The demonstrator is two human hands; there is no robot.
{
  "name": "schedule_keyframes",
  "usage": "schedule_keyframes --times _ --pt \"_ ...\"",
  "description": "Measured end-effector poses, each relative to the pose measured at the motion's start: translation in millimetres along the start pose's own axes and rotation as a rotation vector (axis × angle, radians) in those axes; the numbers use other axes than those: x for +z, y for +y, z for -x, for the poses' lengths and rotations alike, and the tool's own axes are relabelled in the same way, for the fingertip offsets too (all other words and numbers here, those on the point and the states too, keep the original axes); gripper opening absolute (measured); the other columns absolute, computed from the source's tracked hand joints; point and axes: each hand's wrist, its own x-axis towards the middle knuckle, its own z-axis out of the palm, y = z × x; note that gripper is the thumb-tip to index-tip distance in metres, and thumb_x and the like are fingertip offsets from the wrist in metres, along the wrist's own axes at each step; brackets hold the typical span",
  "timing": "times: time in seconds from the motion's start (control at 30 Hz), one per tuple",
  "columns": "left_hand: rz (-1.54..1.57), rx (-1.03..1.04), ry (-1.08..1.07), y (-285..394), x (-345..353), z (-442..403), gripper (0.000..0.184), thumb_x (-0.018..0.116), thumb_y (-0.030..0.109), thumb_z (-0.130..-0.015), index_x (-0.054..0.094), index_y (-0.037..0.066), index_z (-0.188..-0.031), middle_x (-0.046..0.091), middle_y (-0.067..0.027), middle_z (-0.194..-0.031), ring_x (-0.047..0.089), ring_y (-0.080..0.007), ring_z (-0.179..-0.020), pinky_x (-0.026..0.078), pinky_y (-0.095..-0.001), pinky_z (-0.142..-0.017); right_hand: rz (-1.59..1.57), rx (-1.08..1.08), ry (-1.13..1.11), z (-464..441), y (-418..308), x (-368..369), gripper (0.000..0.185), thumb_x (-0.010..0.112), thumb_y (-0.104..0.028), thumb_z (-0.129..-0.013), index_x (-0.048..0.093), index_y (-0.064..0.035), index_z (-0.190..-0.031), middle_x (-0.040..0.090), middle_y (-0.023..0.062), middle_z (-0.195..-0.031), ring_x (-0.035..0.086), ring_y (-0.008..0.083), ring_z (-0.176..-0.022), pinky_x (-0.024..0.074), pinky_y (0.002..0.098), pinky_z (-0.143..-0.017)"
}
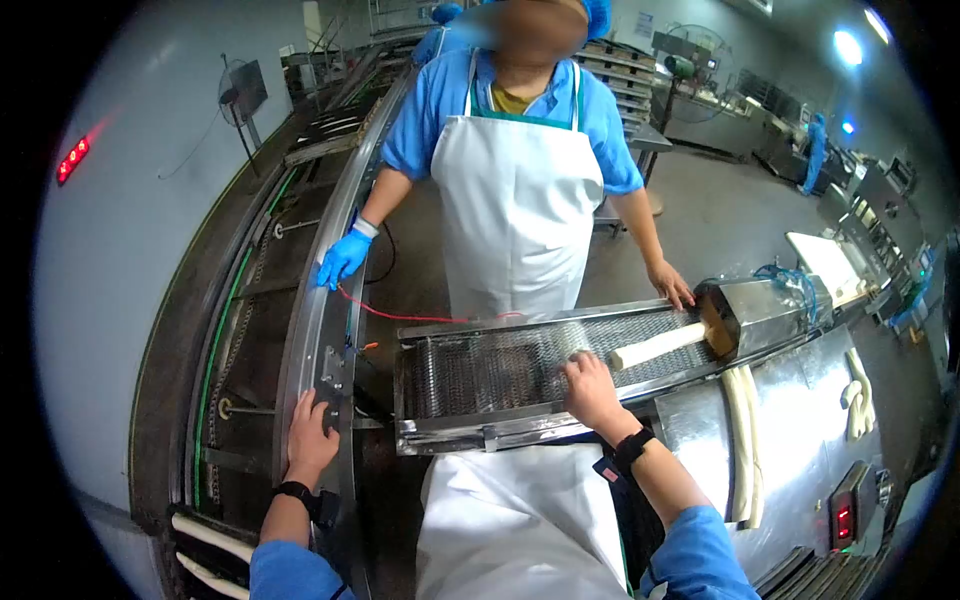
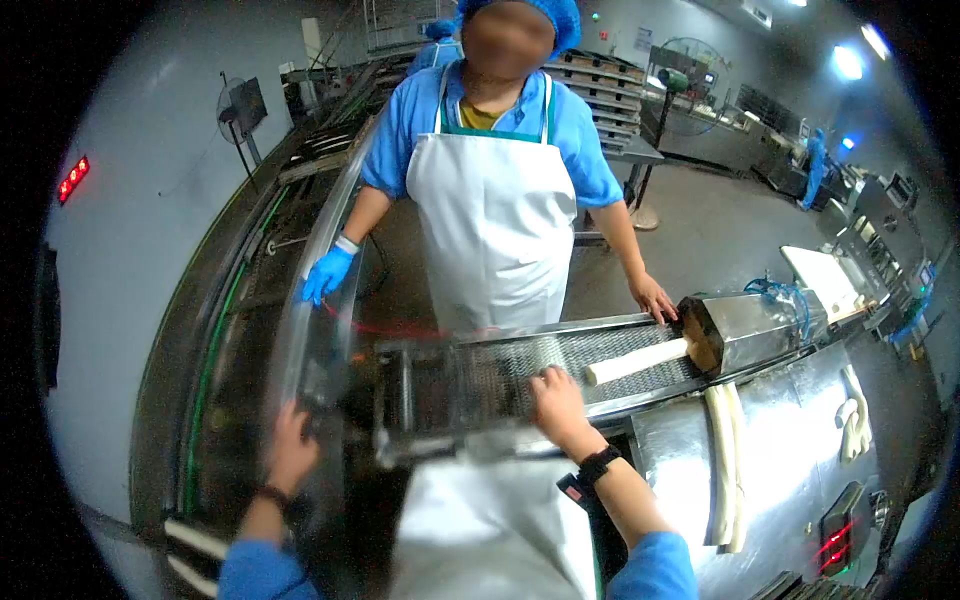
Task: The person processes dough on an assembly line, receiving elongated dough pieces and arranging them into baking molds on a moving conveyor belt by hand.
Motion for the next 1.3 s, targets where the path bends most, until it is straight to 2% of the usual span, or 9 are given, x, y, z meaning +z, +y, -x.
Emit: schedule_keyframes --times 0.13,0.53,0.63,0.7,0.87,0.97,1.07,1.17,1.3 --pt "0.003 0.005 0.006 7 -7 3 0.046 0.063 0.006 -0.072 0.056 0.000 -0.117 0.035 -0.0185 -0.146 0.030 -0.0339 -0.137 0.030 -0.0404 -0.112 0.323 0.110 -0.079 7 29 4 0.037 0.065 -0.009 -0.064 0.061 -0.0079 -0.101 0.058 0.0130 -0.106 0.053 0.0323 -0.104 0.0398 0.0459 -0.096" --pt "-0.046 -0.054 -0.035 9 -20 3 0.044 0.064 0.005 -0.072 0.056 0.001 -0.116 0.037 -0.0163 -0.144 0.032 -0.0334 -0.136 0.032 -0.0410 -0.111 0.321 0.165 -0.307 1 29 -16 0.032 0.071 -0.015 -0.064 0.061 -0.0114 -0.094 0.063 0.0057 -0.093 0.054 0.0273 -0.098 0.0442 0.0403 -0.082" --pt "-0.028 -0.016 0.001 -4 -10 5 0.043 0.063 0.004 -0.073 0.056 0.001 -0.116 0.038 -0.0164 -0.144 0.032 -0.0336 -0.136 0.032 -0.0411 -0.111 -0.326 0.366 -0.017 14 29 -41 0.036 0.069 -0.003 -0.063 0.061 -0.0061 -0.098 0.065 0.0143 -0.097 0.054 0.0333 -0.100 0.0448 0.0428 -0.087" --pt "-0.003 0.009 0.010 1 -15 4 0.043 0.063 0.004 -0.073 0.055 0.002 -0.116 0.038 -0.0167 -0.143 0.032 -0.0342 -0.136 0.031 -0.0414 -0.111 -0.857 0.651 0.243 45 45 -59 0.033 0.069 -0.002 -0.066 0.061 -0.0038 -0.098 0.064 0.0114 -0.095 0.061 0.0237 -0.092 0.0497 0.0334 -0.082" --pt "-0.092 -0.060 -0.084 17 -28 5 0.046 0.060 0.000 -0.074 0.053 0.001 -0.119 0.038 -0.0164 -0.144 0.031 -0.0344 -0.137 0.030 -0.0423 -0.112 -1.241 1.023 0.848 187 89 -112 0.023 0.064 0.003 -0.076 0.061 -0.0015 -0.098 0.062 0.0064 -0.089 0.062 0.0156 -0.077 0.0525 0.0287 -0.071" --pt "-0.121 -0.016 -0.044 4 -15 7 0.046 0.059 -0.002 -0.074 0.052 0.001 -0.119 0.036 -0.0155 -0.145 0.030 -0.0342 -0.137 0.031 -0.0421 -0.112 -0.967 1.299 0.990 271 83 -133 0.022 0.066 -0.005 -0.075 0.062 -0.0007 -0.096 0.060 0.0076 -0.086 0.061 0.0176 -0.078 0.0509 0.0281 -0.070" --pt "-0.041 -0.023 -0.054 -9 -7 7 0.046 0.060 -0.003 -0.074 0.052 0.000 -0.119 0.036 -0.0152 -0.146 0.031 -0.0341 -0.137 0.030 -0.0428 -0.112 -0.277 1.546 0.761 331 77 -138 0.028 0.067 -0.016 -0.071 0.065 0.0013 -0.093 0.061 0.0098 -0.084 0.060 0.0212 -0.079 0.0485 0.0318 -0.073" --pt "-0.018 0.009 -0.026 -3 -13 7 0.046 0.059 -0.002 -0.074 0.052 0.000 -0.119 0.037 -0.0157 -0.145 0.032 -0.0341 -0.136 0.029 -0.0425 -0.113 0.083 1.436 0.690 349 63 -152 0.027 0.063 -0.016 -0.070 0.066 0.0000 -0.091 0.062 0.0139 -0.082 0.061 0.0284 -0.078 0.0481 0.0345 -0.075" --pt "-0.100 0.054 -0.027 4 -21 11 0.045 0.059 -0.001 -0.074 0.053 0.000 -0.118 0.039 -0.0163 -0.143 0.033 -0.0344 -0.136 0.030 -0.0418 -0.112 0.433 1.504 0.113 308 39 -171 0.039 0.062 -0.017 -0.069 0.064 -0.0024 -0.105 0.061 0.0185 -0.110 0.054 0.0383 -0.106 0.0422 0.0492 -0.092"
